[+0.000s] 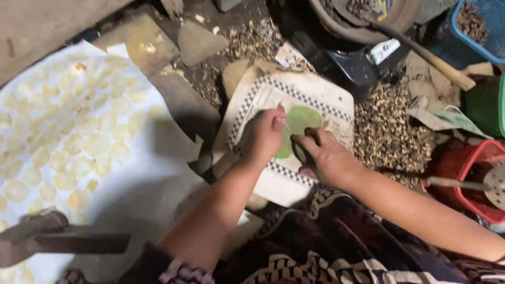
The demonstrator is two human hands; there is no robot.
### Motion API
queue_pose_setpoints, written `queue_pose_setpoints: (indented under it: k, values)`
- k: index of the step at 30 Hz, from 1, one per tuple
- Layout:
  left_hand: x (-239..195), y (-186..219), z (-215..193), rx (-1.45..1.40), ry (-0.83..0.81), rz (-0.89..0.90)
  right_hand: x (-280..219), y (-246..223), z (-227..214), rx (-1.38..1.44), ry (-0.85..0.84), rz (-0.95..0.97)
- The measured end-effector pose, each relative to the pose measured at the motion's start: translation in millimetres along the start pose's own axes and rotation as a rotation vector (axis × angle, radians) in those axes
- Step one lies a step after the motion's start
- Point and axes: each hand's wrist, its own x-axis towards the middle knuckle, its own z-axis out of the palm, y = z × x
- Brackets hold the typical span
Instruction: The person scoops roasted nuts from a pan on a stove using a slotted spoon and places them on a flat stone. They then use a smaller stone to crush the nuts on the flat surface. The crushed nuts are gathered and placed onto a white sheet on the floor.
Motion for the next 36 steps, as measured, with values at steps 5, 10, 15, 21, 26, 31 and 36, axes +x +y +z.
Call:
queue_pose_setpoints:
  k: [5, 10, 15, 21, 26, 31, 36]
  values:
    - [0, -42, 39, 0.471, 0.339, 0.868, -20, 25, 15, 0.414, 0.119, 0.259]
    - [10, -65, 40, 0.415, 0.385, 0.83, -30, 25, -1, 0.897, 0.298, 0.444]
    - [18, -62, 53, 0.388, 0.412, 0.828, -14, 44, 25, 0.345, 0.362, 0.258]
    - [-2, -42, 47, 0.428, 0.416, 0.841, 3, 21, 16, 0.217, 0.32, 0.158]
    - [-21, -52, 10, 0.455, 0.45, 0.883, 13, 5, 24, 0.061, 0.206, 0.08]
    - [-10, -66, 16, 0.338, 0.398, 0.878, 13, 14, 17, 0.359, 0.206, 0.264]
    - [-5, -51, 28, 0.26, 0.462, 0.846, 12, 7, 13, 0.253, 0.085, 0.338]
